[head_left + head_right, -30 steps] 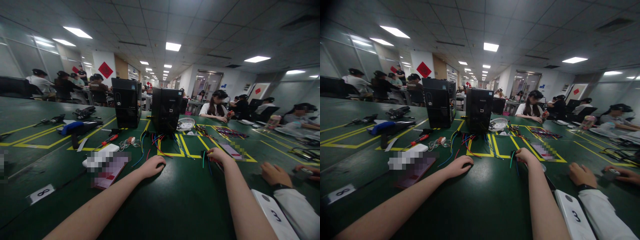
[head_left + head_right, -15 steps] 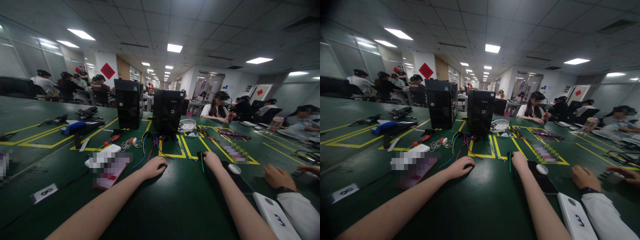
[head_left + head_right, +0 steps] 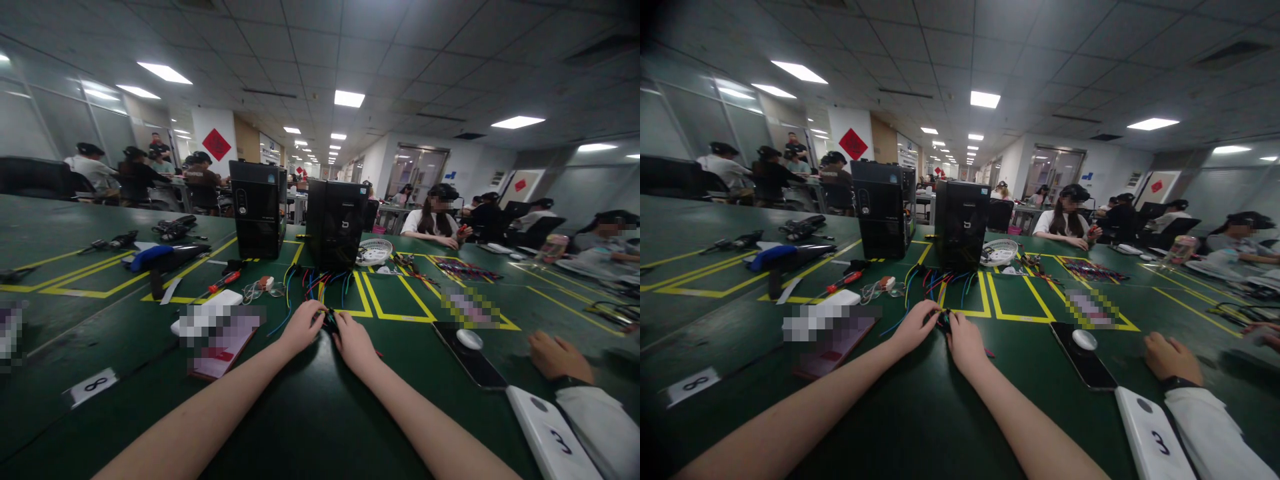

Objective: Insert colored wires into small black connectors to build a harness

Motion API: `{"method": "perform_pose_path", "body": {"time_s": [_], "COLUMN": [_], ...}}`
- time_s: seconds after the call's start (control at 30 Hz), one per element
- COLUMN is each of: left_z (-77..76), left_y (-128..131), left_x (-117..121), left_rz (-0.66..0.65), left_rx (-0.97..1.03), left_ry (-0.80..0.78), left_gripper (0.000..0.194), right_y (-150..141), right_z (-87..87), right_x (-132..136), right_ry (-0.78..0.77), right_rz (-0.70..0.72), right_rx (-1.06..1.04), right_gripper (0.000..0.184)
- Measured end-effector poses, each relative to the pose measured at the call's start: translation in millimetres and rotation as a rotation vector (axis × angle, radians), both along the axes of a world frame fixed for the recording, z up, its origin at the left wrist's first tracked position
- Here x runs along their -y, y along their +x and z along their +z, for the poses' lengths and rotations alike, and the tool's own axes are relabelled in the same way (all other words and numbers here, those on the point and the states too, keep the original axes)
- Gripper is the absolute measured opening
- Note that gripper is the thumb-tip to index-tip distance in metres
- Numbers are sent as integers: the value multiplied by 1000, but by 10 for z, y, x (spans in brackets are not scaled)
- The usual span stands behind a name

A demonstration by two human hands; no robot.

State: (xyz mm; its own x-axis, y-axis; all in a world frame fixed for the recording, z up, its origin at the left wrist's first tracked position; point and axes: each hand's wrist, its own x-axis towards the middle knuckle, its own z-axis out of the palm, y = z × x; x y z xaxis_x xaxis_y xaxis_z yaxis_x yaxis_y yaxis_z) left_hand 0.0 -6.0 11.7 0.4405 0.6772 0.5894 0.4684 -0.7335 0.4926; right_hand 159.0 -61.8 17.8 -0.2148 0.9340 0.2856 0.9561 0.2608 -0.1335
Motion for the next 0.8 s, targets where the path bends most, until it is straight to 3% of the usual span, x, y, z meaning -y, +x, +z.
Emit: {"method": "perform_pose_path", "body": {"time_s": [0.17, 0.3, 0.5, 0.6, 0.7, 0.8], "left_z": [-10, -11, -28, -26, -14, -1], "left_y": [-3, -2, -5, -11, -16, -11], "left_x": [-4, 1, -3, 19, 51, 69], "left_rz": [-9, -16, -46, -106, -195, -265], "left_rx": [-11, -16, -65, -94, -167, -252], "left_ry": [-6, -20, -29, -34, -50, -63], "left_gripper": [19, 20, 20, 24, 43, 48], "right_y": [76, 215, 412, 445, 413, 385], "right_z": [23, 94, 209, 274, 307, 291], "right_x": [6, 61, 145, 220, 274, 275], "right_ry": [9, -17, -221, -277, -258, -235], "right_rz": [21, -99, -273, -183, -63, -58], "right_rx": [-66, -30, 133, 142, 142, 167], "right_gripper": [37, 27, 21, 21, 21, 23]}}
